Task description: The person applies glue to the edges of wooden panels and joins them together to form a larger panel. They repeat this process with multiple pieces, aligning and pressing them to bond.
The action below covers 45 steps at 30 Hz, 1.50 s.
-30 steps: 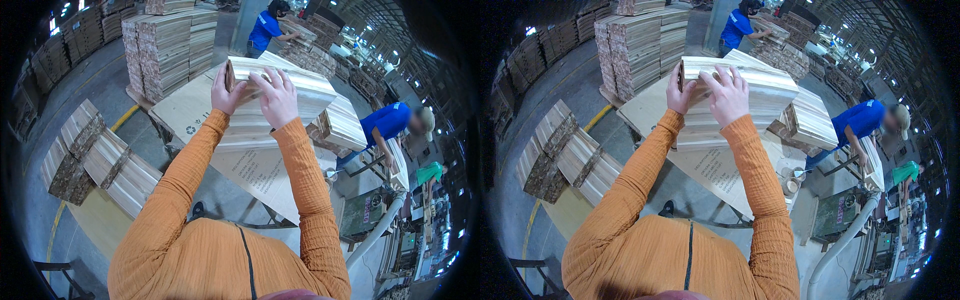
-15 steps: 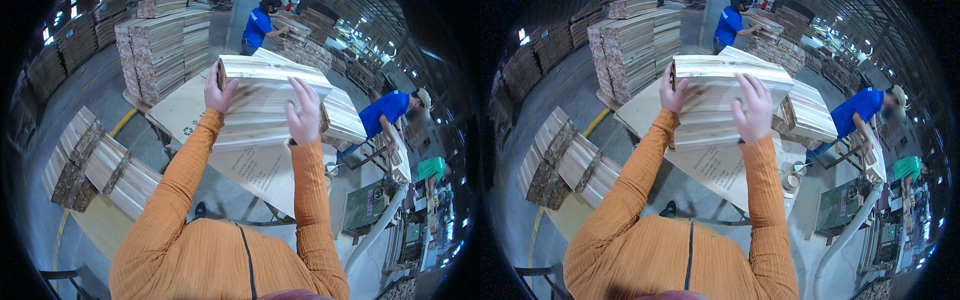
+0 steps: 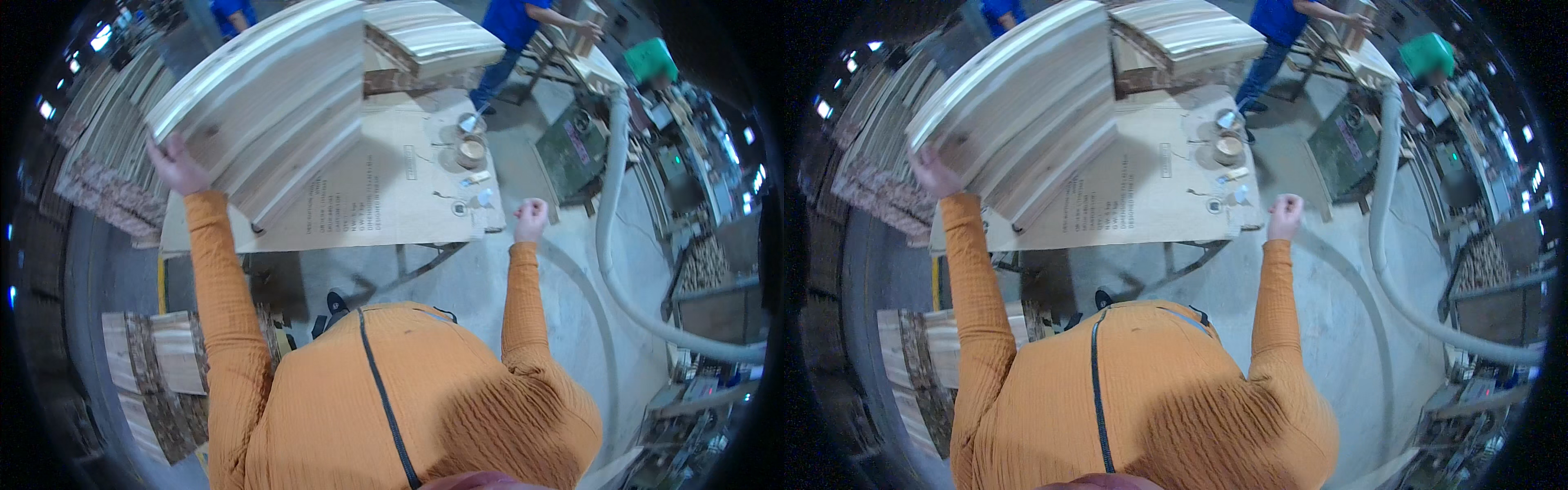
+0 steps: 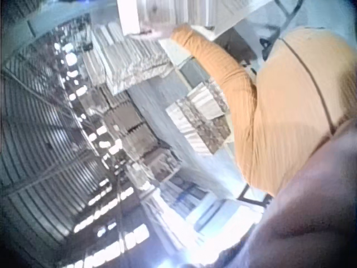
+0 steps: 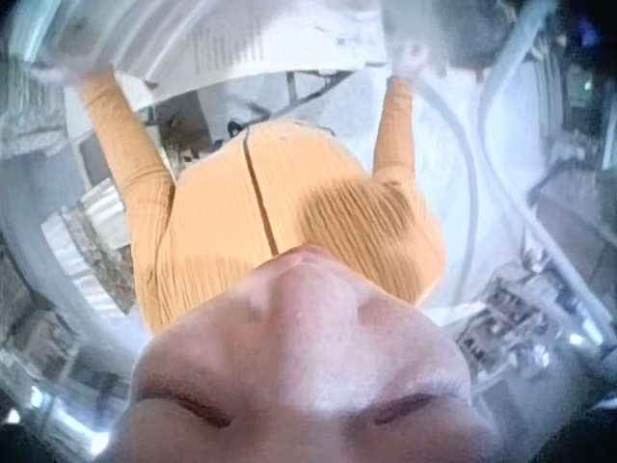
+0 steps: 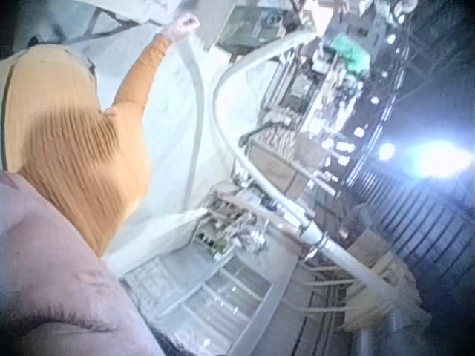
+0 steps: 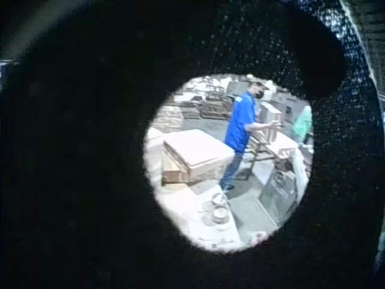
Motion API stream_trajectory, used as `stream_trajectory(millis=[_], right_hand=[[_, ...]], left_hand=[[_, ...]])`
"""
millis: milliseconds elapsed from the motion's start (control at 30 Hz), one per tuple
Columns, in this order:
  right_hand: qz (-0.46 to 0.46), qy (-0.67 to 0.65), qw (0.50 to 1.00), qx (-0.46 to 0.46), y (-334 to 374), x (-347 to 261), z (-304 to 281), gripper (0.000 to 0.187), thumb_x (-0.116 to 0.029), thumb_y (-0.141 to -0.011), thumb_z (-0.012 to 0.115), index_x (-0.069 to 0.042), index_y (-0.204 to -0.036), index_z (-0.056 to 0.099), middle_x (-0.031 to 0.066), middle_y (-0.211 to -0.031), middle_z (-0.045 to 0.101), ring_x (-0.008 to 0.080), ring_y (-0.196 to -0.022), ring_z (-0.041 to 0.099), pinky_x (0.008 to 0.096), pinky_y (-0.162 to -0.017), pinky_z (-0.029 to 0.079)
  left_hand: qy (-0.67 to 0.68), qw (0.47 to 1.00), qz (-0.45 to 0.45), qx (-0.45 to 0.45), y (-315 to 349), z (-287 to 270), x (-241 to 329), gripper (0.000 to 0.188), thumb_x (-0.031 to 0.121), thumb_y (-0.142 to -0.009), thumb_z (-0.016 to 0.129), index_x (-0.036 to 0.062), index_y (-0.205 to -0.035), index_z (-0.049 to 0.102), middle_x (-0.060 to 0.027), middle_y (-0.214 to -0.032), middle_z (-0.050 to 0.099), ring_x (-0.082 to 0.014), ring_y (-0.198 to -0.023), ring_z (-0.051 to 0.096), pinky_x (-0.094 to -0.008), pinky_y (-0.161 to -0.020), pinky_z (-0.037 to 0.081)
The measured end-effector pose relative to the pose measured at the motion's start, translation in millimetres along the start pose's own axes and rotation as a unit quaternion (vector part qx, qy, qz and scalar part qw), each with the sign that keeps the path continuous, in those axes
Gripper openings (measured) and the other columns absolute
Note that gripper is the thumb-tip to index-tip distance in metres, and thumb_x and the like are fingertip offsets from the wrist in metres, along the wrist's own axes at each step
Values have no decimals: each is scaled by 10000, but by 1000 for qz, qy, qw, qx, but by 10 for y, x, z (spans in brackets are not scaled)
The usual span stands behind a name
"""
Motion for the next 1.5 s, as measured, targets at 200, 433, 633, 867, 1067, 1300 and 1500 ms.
stream_trajectory(millis=[200, 433, 633, 867, 1067, 1300, 1500], right_hand=[[49, 133, 981, -129, 366, 445, 85, 452, -145, -780, 671, -8, -1179, 509, 58, -903, 552, 111, -764, 543, 249, -679, 479], [19, 351, 931, -100, 334, 352, 523, 544, -277, -729, 701, -54, -1199, 545, 136, -1000, 589, 275, -826, 590, 386, -771, 479], [52, 146, 976, -153, 170, 300, 815, 257, -208, -847, 599, -6, -1006, 604, 96, -1032, 612, 187, -889, 587, 331, -764, 469], [-178, -161, 907, -347, 470, -1809, 2279, 365, -211, -954, 396, 24, -1226, 459, 120, -1113, 611, 154, -1040, 527, 304, -975, 321], [-252, -242, 782, -515, 1074, -3169, 3008, 350, -217, -946, 407, -12, -1211, 509, 130, -1165, 600, 230, -1151, 448, 358, -998, 298], [-447, -149, 734, -489, 1284, -3448, 3549, 310, -239, -929, 438, -56, -1113, 607, 140, -1142, 592, 317, -1134, 456, 402, -1012, 272], [-391, -184, 726, -535, 1372, -3277, 3647, 310, -241, -916, 456, -50, -1108, 606, 120, -1090, 617, 314, -1120, 479, 412, -997, 298]], left_hand=[[-57, 998, 7, -9, 83, 9, 16, 677, 403, -888, 589, -46, -1345, 372, -152, -1253, 480, -211, -1111, 485, -317, -952, 392], [-30, 999, 20, 4, 50, -84, -28, 666, 349, -878, 599, -23, -1365, 338, -135, -1320, 419, -221, -1157, 452, -321, -991, 355], [-30, 998, 45, 28, 29, 38, -3, 682, 342, -840, 651, 13, -1359, 353, -126, -1252, 475, -202, -1134, 474, -329, -949, 398], [-56, 998, 22, 23, 105, 2, 172, 755, 424, -811, 669, -7, -1347, 357, -144, -1183, 524, -201, -1068, 511, -327, -895, 437], [-92, 994, 53, 20, 65, -68, 123, 800, 449, -792, 671, -36, -1341, 349, -197, -1241, 502, -284, -1149, 502, -361, -967, 395], [-120, 991, 48, 27, 125, -52, 207, 846, 503, -769, 676, -41, -1333, 357, -230, -1263, 487, -326, -1176, 496, -376, -986, 388], [-138, 989, 48, 35, 188, -88, 198, 865, 531, -749, 682, -36, -1323, 368, -244, -1256, 500, -344, -1167, 507, -392, -969, 406]])
Point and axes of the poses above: each hand's wrist, its own y-axis away from the middle knuckle, its own z-axis out of the palm, x = y × z, the point moved 2 cm from there along -y, towards the middle knuckle
